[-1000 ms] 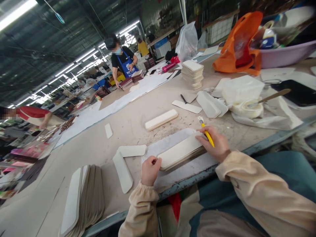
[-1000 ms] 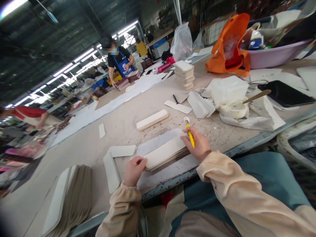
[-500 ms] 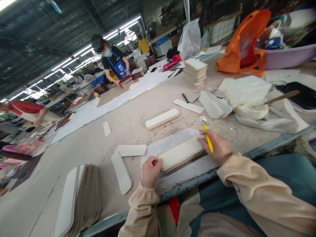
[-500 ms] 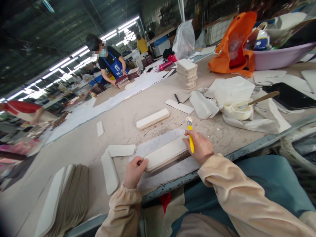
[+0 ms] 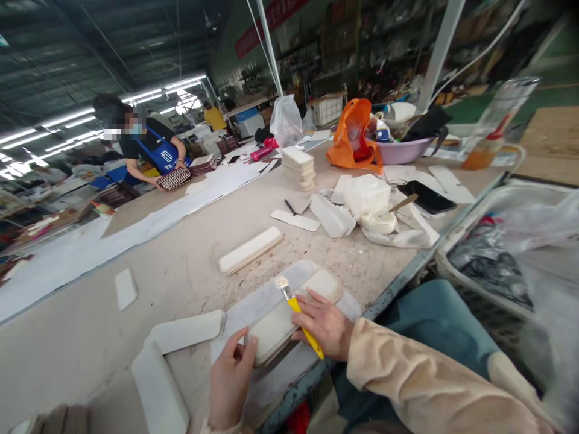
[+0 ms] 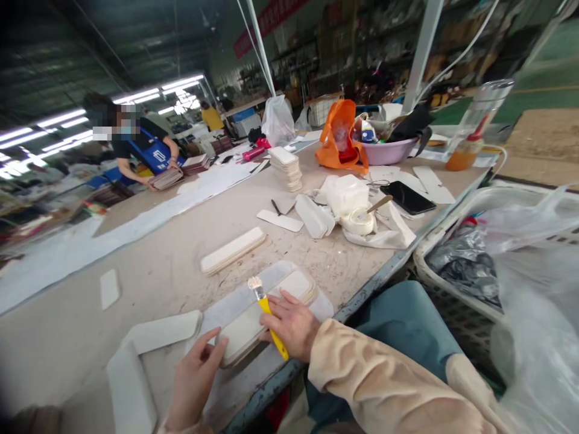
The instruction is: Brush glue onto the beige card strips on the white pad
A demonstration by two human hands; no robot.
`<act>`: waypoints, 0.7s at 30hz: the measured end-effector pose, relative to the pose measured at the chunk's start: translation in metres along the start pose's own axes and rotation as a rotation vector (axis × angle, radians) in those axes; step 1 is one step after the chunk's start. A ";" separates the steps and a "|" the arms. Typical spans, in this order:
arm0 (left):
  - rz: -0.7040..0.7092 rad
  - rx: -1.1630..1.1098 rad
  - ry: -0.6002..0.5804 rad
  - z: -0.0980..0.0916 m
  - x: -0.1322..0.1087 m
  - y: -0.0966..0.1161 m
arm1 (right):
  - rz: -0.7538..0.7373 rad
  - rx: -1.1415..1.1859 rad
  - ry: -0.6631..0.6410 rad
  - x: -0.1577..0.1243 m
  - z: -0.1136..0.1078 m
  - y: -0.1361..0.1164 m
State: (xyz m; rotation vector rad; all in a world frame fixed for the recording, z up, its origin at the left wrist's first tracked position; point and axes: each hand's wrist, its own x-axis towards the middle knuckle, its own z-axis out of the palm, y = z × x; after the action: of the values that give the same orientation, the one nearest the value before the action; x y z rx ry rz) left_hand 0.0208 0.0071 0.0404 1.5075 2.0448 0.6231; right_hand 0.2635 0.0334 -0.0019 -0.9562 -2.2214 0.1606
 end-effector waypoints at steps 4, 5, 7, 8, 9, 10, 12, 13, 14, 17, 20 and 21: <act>-0.003 -0.004 0.023 0.000 -0.003 0.003 | 0.090 -0.082 0.033 -0.008 -0.011 0.020; -0.006 -0.007 0.029 0.000 -0.003 0.004 | 0.122 -0.104 0.049 -0.010 -0.015 0.027; -0.011 -0.020 0.033 0.001 -0.004 0.004 | 0.212 -0.140 0.090 -0.013 -0.022 0.039; -0.012 -0.029 0.034 0.001 -0.004 0.004 | 0.266 -0.149 0.114 -0.014 -0.024 0.045; -0.009 -0.038 0.036 0.001 -0.004 0.003 | 0.321 -0.149 0.137 -0.015 -0.026 0.049; -0.005 -0.044 0.039 0.002 -0.004 0.002 | 0.369 -0.138 0.158 -0.015 -0.027 0.052; 0.012 -0.049 0.060 0.003 -0.004 0.000 | 0.426 -0.084 0.190 -0.015 -0.028 0.056; 0.022 -0.043 0.077 0.003 -0.003 -0.001 | 0.440 -0.048 0.199 -0.014 -0.028 0.057; 0.034 -0.033 0.097 0.004 -0.003 -0.001 | 0.450 -0.011 0.206 -0.013 -0.029 0.057; 0.060 -0.007 0.147 0.004 -0.002 0.002 | 0.491 0.080 0.248 -0.011 -0.029 0.056; 0.049 -0.043 0.163 0.003 -0.004 0.010 | 0.495 0.144 0.309 -0.010 -0.030 0.053; 0.041 -0.075 0.160 0.001 -0.005 0.013 | 0.486 0.170 0.331 -0.010 -0.030 0.052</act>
State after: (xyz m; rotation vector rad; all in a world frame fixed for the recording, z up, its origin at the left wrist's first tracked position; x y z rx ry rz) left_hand 0.0320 0.0058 0.0485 1.5020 2.0875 0.8523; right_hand 0.3185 0.0593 -0.0039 -1.3069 -1.6203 0.3755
